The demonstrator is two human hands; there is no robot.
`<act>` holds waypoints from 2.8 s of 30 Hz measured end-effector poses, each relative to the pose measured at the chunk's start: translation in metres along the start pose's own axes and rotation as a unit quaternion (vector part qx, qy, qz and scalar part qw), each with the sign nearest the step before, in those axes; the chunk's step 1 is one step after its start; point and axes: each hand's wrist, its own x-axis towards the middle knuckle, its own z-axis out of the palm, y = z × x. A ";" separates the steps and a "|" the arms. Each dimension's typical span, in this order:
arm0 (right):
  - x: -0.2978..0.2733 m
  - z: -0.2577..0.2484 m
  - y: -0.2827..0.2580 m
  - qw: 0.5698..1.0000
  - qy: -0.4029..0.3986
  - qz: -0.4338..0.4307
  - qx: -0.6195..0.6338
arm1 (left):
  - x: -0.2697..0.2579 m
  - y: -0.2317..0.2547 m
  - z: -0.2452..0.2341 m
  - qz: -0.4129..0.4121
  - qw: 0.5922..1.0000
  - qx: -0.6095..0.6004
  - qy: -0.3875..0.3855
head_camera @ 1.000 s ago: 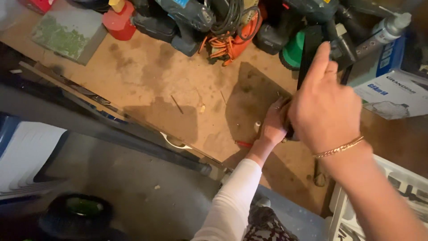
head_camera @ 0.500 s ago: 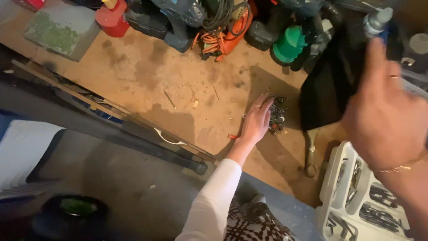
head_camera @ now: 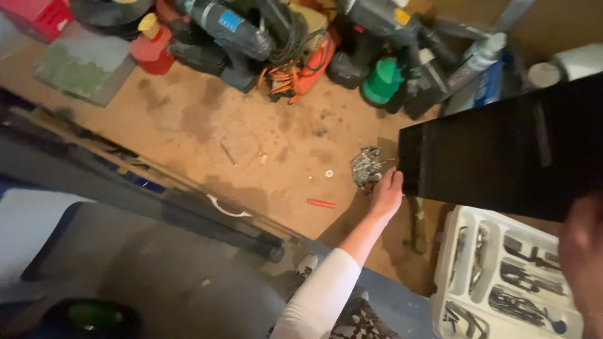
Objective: The person sorts small hardware items such as screws, washers, and fasteners from a workbench into a black magnetic tray. They handle each item by hand, placing them into the tray's compartments and occasionally adjusting the tray's position.
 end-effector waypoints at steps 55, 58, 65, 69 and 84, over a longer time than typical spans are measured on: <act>0.035 -0.068 -0.163 0.881 -0.174 0.161 0.410 | -0.163 0.037 -0.223 0.166 0.968 0.109 0.154; 0.037 -0.066 -0.164 0.880 -0.191 0.165 0.401 | -0.174 0.053 -0.219 0.194 0.961 0.130 0.145; 0.040 -0.058 -0.168 0.897 -0.189 0.173 0.360 | -0.182 0.051 -0.211 0.223 0.948 0.164 0.160; 0.040 -0.071 -0.155 0.865 -0.173 0.217 0.418 | -0.193 0.044 -0.217 0.238 0.917 0.239 0.213; 0.018 -0.095 -0.128 0.778 -0.012 0.048 0.627 | -0.577 0.140 -0.345 0.234 0.662 0.664 0.256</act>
